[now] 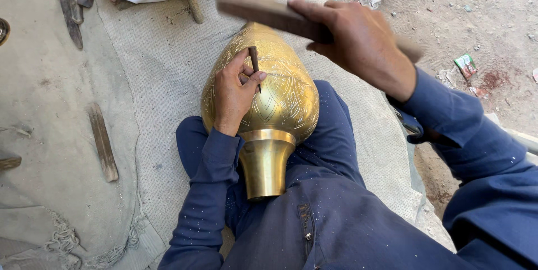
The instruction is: The person sits cross-legged and uses a chisel and wooden mallet to engrave a decorative pattern onto a brass vessel. They repeatedly strike the chisel to create fine lines on the surface.
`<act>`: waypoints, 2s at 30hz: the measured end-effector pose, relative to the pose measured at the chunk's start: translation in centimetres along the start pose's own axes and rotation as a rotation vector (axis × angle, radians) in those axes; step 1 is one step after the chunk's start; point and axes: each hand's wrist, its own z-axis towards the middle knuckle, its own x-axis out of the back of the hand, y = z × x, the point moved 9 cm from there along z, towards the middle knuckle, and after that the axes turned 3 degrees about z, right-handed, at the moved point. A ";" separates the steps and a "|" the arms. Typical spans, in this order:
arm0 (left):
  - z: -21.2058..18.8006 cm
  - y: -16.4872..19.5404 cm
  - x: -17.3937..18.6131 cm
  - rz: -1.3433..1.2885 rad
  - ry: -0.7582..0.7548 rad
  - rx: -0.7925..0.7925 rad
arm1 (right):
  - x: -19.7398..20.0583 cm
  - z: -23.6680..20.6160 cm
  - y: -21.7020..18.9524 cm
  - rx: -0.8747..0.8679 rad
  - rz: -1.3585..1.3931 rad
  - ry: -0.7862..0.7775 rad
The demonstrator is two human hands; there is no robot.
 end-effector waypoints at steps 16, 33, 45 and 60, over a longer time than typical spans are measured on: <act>-0.9 0.6 0.3 0.011 0.063 -0.038 | 0.1 0.0 -1.2 0.093 -0.011 -0.053; -2.6 0.7 0.5 0.054 0.146 -0.039 | 0.5 -0.4 -2.8 0.111 -0.075 -0.047; -2.8 1.1 0.6 0.016 0.170 -0.071 | 1.6 -0.3 -4.0 0.149 -0.008 0.042; -3.5 1.1 0.6 -0.013 0.207 -0.075 | 0.9 -0.3 -4.2 0.104 -0.041 -0.029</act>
